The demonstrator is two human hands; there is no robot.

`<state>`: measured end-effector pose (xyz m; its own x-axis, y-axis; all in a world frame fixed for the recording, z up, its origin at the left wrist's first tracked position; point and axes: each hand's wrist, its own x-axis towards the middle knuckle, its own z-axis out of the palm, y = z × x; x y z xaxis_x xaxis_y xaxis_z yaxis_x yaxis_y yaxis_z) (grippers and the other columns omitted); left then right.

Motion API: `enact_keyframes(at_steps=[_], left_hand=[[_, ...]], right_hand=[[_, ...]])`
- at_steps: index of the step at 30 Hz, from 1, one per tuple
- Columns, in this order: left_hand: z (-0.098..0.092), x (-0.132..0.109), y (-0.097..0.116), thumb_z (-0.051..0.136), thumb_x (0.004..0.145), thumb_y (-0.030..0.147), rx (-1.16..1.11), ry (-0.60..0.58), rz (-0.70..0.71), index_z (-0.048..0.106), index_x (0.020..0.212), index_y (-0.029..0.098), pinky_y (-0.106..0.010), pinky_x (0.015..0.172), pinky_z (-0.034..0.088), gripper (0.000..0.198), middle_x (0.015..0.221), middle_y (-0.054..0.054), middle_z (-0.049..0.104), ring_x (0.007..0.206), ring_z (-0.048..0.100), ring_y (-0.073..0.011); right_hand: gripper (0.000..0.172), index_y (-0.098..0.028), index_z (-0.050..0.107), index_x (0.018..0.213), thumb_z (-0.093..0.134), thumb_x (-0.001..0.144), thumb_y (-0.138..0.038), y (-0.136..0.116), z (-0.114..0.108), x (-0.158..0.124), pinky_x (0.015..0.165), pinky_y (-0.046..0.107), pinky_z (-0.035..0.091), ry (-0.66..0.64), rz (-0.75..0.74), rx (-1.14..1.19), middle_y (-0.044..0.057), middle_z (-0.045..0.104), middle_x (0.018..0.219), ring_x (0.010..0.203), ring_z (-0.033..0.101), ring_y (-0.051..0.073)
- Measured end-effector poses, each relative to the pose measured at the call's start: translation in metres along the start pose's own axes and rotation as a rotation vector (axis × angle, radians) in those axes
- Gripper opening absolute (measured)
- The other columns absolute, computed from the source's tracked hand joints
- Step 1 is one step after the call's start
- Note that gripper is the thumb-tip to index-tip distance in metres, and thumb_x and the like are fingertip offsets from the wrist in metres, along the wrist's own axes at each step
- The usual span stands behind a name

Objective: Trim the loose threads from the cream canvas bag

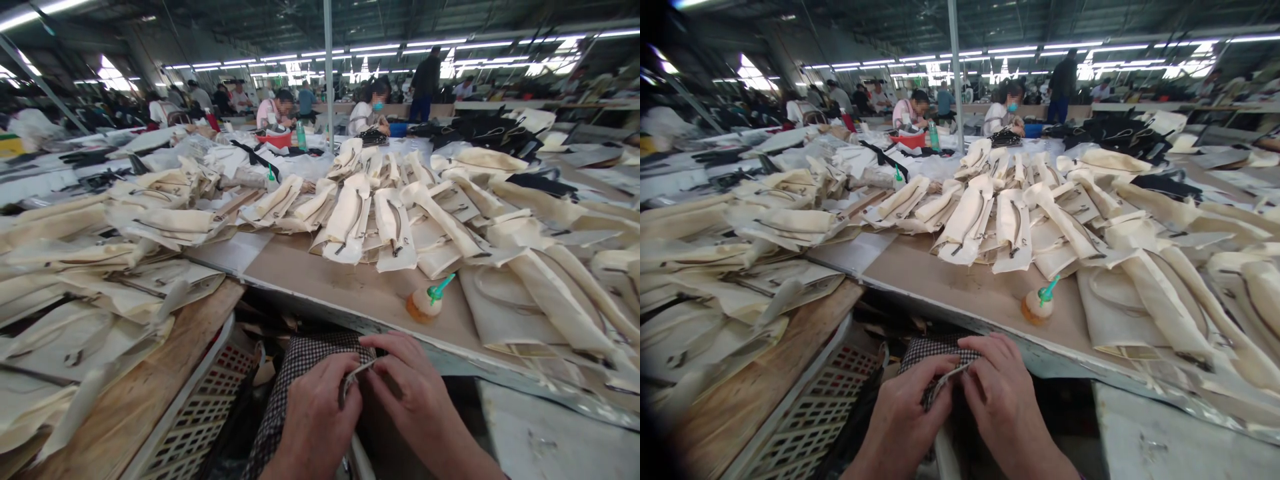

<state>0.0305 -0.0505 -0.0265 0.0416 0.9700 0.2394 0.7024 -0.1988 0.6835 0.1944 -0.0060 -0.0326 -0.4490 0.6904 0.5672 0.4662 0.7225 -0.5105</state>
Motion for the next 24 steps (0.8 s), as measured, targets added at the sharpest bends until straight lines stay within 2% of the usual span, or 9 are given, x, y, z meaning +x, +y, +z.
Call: enact_keyframes(at_steps=[4, 11, 16, 19, 24], left_hand=[[-0.001, -0.001, 0.0, 0.051, 0.079, 0.004, -0.018, 0.014, -0.027, 0.068, 0.097, 0.022, -0.029, 0.085, 0.055, 0.03, 0.103, -0.001, 0.076, 0.095, 0.072, -0.0184], [0.0, -0.003, 0.001, 0.052, 0.078, 0.003, -0.05, 0.023, -0.056, 0.067, 0.093, 0.022, -0.026, 0.083, 0.054, 0.028, 0.102, 0.0, 0.076, 0.093, 0.072, -0.0174], [0.001, -0.005, 0.002, 0.051, 0.078, 0.001, -0.125, -0.018, -0.073, 0.066, 0.089, 0.021, -0.026, 0.086, 0.051, 0.028, 0.106, -0.001, 0.075, 0.098, 0.07, -0.0174], [-0.011, 0.0, 0.006, 0.051, 0.08, 0.003, -0.21, -0.123, -0.116, 0.069, 0.091, 0.021, -0.025, 0.087, 0.05, 0.028, 0.104, -0.001, 0.075, 0.097, 0.069, -0.017], [-0.046, 0.027, 0.02, 0.051, 0.085, 0.015, -0.335, -0.41, -0.175, 0.074, 0.09, 0.02, -0.022, 0.079, 0.05, 0.024, 0.088, 0.001, 0.075, 0.084, 0.068, -0.0162]], right_hand=[[0.021, -0.02, 0.06, 0.081, 0.048, 0.091, -0.007, 0.0, -0.006, 0.002, 0.093, 0.044, 0.051, -0.101, 0.075, 0.148, 0.009, 0.062, 0.121, 0.109, 0.059, 0.024], [0.02, -0.02, 0.062, 0.084, 0.05, 0.095, -0.01, -0.001, -0.013, -0.002, 0.101, 0.042, 0.048, -0.217, 0.14, 0.263, 0.007, 0.053, 0.139, 0.123, 0.053, 0.024], [0.019, -0.02, 0.064, 0.083, 0.052, 0.095, -0.01, -0.004, -0.012, -0.002, 0.104, 0.044, 0.046, -0.24, 0.131, 0.3, 0.007, 0.051, 0.142, 0.127, 0.05, 0.025], [0.019, -0.02, 0.065, 0.086, 0.053, 0.094, -0.008, -0.006, -0.01, -0.003, 0.102, 0.047, 0.047, -0.191, 0.07, 0.244, 0.008, 0.054, 0.138, 0.125, 0.05, 0.027], [0.019, -0.021, 0.068, 0.09, 0.055, 0.092, -0.007, -0.006, -0.012, -0.003, 0.097, 0.051, 0.047, -0.06, -0.005, 0.094, 0.009, 0.06, 0.126, 0.117, 0.052, 0.029]])
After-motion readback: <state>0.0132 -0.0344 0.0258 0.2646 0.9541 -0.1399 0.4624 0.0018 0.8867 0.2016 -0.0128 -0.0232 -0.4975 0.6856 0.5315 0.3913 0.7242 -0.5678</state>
